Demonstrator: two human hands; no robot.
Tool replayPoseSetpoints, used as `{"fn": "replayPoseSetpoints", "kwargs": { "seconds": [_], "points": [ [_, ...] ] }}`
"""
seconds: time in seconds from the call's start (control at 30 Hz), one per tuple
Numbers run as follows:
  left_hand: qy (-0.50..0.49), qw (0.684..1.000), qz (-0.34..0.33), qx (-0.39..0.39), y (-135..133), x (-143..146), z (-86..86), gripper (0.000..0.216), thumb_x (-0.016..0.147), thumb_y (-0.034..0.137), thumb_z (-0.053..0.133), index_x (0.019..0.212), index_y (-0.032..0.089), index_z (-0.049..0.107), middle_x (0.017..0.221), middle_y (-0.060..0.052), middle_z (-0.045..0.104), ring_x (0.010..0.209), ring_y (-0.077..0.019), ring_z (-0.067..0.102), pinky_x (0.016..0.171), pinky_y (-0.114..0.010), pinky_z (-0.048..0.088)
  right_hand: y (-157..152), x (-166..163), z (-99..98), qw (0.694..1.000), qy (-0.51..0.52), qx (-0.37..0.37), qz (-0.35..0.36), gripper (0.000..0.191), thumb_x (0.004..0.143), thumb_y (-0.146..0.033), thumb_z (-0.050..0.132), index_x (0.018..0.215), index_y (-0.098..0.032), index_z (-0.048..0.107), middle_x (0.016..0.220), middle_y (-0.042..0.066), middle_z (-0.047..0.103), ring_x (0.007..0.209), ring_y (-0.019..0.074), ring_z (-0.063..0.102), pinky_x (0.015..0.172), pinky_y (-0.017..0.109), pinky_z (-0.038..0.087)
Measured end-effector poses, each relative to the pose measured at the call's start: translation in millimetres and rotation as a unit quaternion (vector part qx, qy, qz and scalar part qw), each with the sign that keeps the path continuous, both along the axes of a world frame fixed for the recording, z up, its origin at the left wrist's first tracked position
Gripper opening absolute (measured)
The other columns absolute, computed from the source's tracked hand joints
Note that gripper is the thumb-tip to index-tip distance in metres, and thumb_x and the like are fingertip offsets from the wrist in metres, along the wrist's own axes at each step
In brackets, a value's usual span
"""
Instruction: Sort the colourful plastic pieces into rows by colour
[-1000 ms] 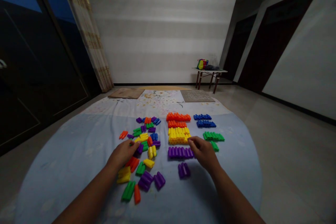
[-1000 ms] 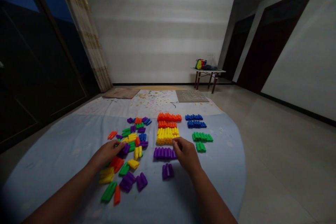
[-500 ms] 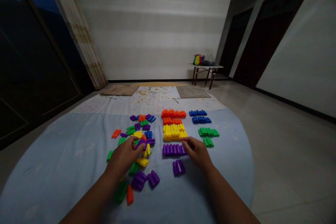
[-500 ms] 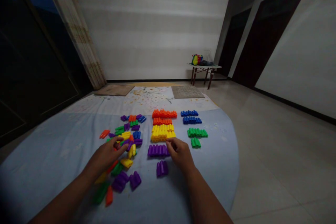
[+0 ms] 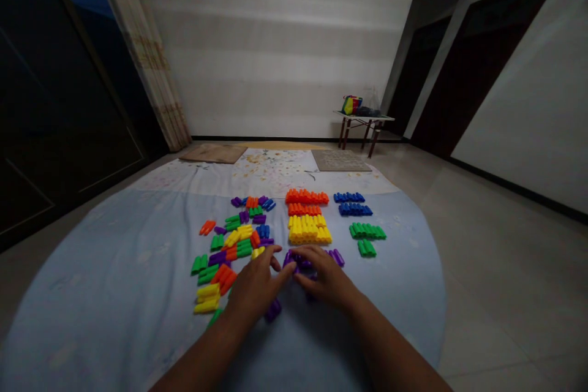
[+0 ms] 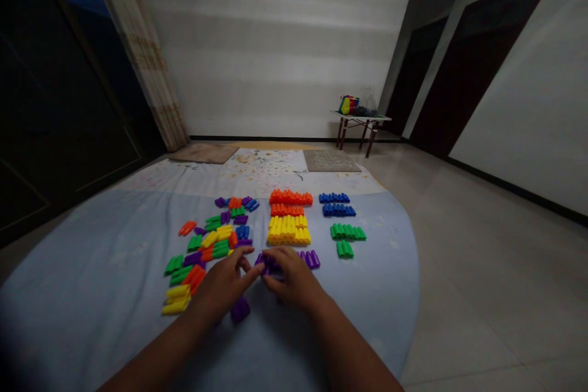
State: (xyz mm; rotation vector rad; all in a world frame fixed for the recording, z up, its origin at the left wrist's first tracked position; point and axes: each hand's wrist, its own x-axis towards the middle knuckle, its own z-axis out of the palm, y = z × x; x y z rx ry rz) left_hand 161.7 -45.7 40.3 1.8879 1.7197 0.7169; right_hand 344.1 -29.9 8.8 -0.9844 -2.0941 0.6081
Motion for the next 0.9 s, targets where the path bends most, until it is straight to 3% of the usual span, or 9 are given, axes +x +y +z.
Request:
{"fn": "replayPoseSetpoints", "kwargs": {
  "seconds": [0.17, 0.3, 0.4, 0.63, 0.9],
  "points": [
    [-0.041, 0.992, 0.109, 0.049, 10.4, -48.8, 1.4, 0.048, 0.076, 0.056, 0.045, 0.108, 0.021, 0.057, 0.082, -0.003, 0.065, 0.073, -0.0196, 0.061, 0.065, -0.030, 0.045, -5.0, 35.6, 15.7, 0.999, -0.023, -0.008, -0.048, 0.051, 0.075, -0.014, 0.055, 0.125, -0.024, 0.048, 0.119, 0.008, 0.055, 0.112, 0.0207, 0.048, 0.099, 0.040, 0.037],
    [-0.059, 0.969, 0.224, 0.089, 23.9, -108.4, -14.2, 0.045, 0.076, 0.055, 0.043, 0.104, 0.022, 0.058, 0.082, -0.003, 0.066, 0.074, -0.0196, 0.061, 0.063, -0.029, 0.047, -13.0, 67.0, 15.7, 0.994, -0.077, -0.066, -0.047, 0.056, 0.071, -0.010, 0.053, 0.125, -0.023, 0.048, 0.115, 0.008, 0.054, 0.106, 0.0208, 0.050, 0.094, 0.040, 0.040],
    [-0.094, 0.949, 0.282, 0.109, 30.6, -136.6, -29.7, 0.042, 0.078, 0.053, 0.040, 0.099, 0.022, 0.058, 0.085, -0.003, 0.066, 0.069, -0.0185, 0.061, 0.060, -0.029, 0.047, -20.3, 76.2, 9.1, 0.988, -0.104, -0.109, -0.036, 0.052, 0.069, -0.009, 0.053, 0.120, -0.021, 0.050, 0.117, 0.008, 0.053, 0.109, 0.0208, 0.048, 0.097, 0.039, 0.039],
    [-0.137, 0.928, 0.321, 0.132, 32.6, -142.1, -51.2, 0.034, 0.079, 0.044, 0.039, 0.095, 0.021, 0.058, 0.084, -0.002, 0.065, 0.064, -0.0157, 0.058, 0.063, -0.028, 0.047, -25.5, 72.5, 1.4, 0.982, -0.134, -0.136, -0.010, 0.046, 0.070, -0.012, 0.057, 0.116, -0.020, 0.054, 0.113, 0.008, 0.055, 0.106, 0.0199, 0.051, 0.097, 0.035, 0.039],
    [-0.181, 0.912, 0.325, 0.174, 28.4, -142.8, -54.6, 0.033, 0.080, 0.039, 0.037, 0.093, 0.019, 0.059, 0.079, -0.002, 0.064, 0.063, -0.0141, 0.056, 0.061, -0.026, 0.047, -21.1, 72.0, -12.0, 0.978, -0.146, -0.149, -0.026, 0.046, 0.073, -0.018, 0.060, 0.119, -0.022, 0.055, 0.111, 0.008, 0.056, 0.098, 0.0209, 0.055, 0.089, 0.035, 0.045]
  ]
}}
